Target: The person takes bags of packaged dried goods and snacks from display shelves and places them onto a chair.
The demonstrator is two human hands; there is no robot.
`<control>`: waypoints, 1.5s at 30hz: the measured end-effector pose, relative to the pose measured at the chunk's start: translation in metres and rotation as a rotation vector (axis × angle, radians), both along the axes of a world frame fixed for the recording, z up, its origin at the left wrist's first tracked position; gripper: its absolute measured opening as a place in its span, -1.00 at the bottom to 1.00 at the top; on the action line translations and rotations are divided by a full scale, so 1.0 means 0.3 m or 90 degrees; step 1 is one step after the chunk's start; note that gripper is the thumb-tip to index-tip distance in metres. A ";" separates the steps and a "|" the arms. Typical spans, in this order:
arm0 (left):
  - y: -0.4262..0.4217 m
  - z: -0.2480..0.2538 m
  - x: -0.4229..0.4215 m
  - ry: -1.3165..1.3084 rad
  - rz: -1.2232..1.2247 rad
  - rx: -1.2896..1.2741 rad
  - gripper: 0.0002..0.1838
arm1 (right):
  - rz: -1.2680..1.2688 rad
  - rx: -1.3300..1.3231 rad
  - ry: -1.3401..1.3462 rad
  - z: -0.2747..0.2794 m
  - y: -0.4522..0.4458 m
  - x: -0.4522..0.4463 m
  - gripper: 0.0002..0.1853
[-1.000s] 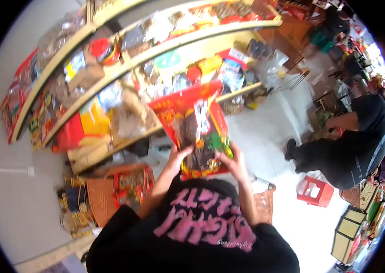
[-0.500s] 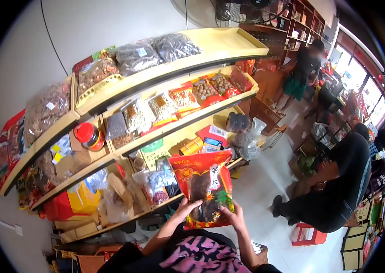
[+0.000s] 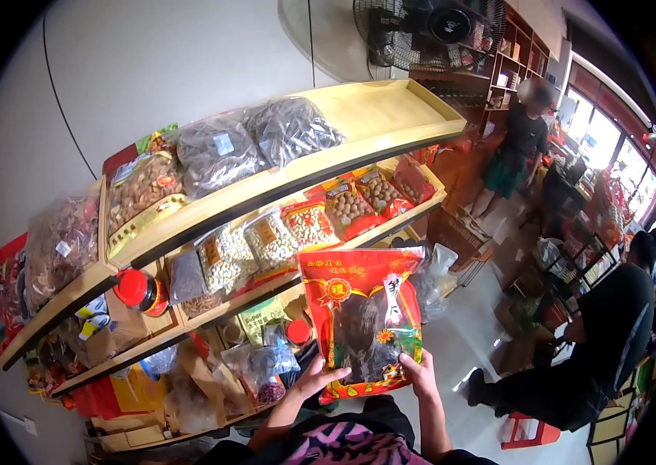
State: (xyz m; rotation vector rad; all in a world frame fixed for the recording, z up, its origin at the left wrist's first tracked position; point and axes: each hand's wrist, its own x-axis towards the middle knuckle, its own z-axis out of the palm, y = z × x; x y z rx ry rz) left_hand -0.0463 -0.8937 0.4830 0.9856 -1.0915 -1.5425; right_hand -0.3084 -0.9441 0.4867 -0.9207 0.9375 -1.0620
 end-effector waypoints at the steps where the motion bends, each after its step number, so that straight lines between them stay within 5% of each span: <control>1: -0.030 0.037 -0.023 -0.018 0.011 -0.026 -0.60 | -0.003 -0.036 0.006 0.027 -0.041 -0.005 -0.64; 9: -0.471 0.325 -0.201 -0.115 0.160 -0.208 -0.74 | 0.010 -0.191 -0.079 0.261 -0.557 -0.092 -0.40; 15: -0.911 0.654 -0.183 -0.367 0.242 -0.408 -0.46 | 0.082 -0.265 -0.181 0.549 -1.024 -0.093 -0.37; 17: -1.006 0.790 -0.204 -0.211 0.269 -0.350 -0.35 | 0.102 -0.332 -0.165 0.649 -1.177 -0.060 -0.38; 20: -1.173 0.864 -0.123 -0.331 0.363 -0.421 -0.20 | 0.164 -0.355 -0.222 0.764 -1.356 0.023 -0.43; 22: -1.220 0.919 -0.095 -0.306 0.393 -0.419 0.01 | 0.189 -0.282 -0.066 0.845 -1.437 0.042 -0.44; 26: -1.304 1.007 -0.026 -0.435 0.557 -0.412 0.10 | 0.267 -0.328 -0.095 0.890 -1.777 0.227 -0.54; 30: -1.376 1.029 0.038 -0.604 0.538 -0.399 -0.15 | 0.333 -0.268 -0.126 0.938 -1.867 0.337 -0.67; 36: -1.304 0.948 -0.082 -0.843 0.657 -0.476 -0.45 | 0.339 -0.317 0.072 0.890 -1.871 0.325 -0.70; 37: -1.300 0.932 -0.074 -0.992 0.635 -0.611 -0.57 | 0.262 -0.333 0.063 0.891 -1.838 0.333 -0.75; 40: -1.320 0.892 -0.035 -1.121 0.486 -0.611 -0.61 | 0.294 -0.330 0.063 0.870 -1.876 0.350 -0.73; 41: -1.333 0.878 -0.030 -1.004 0.450 -0.554 -0.65 | 0.265 -0.396 0.137 0.881 -1.869 0.339 -0.68; 42: -1.338 0.869 -0.019 -1.043 0.444 -0.571 -0.65 | 0.271 -0.391 0.139 0.860 -1.906 0.359 -0.68; 44: -1.356 0.870 -0.011 -1.070 0.439 -0.563 -0.65 | 0.110 -0.684 0.315 0.821 -1.996 0.409 -0.62; 45: -1.364 0.871 -0.010 -1.090 0.446 -0.546 -0.65 | 0.141 -0.655 0.354 0.820 -2.017 0.409 -0.57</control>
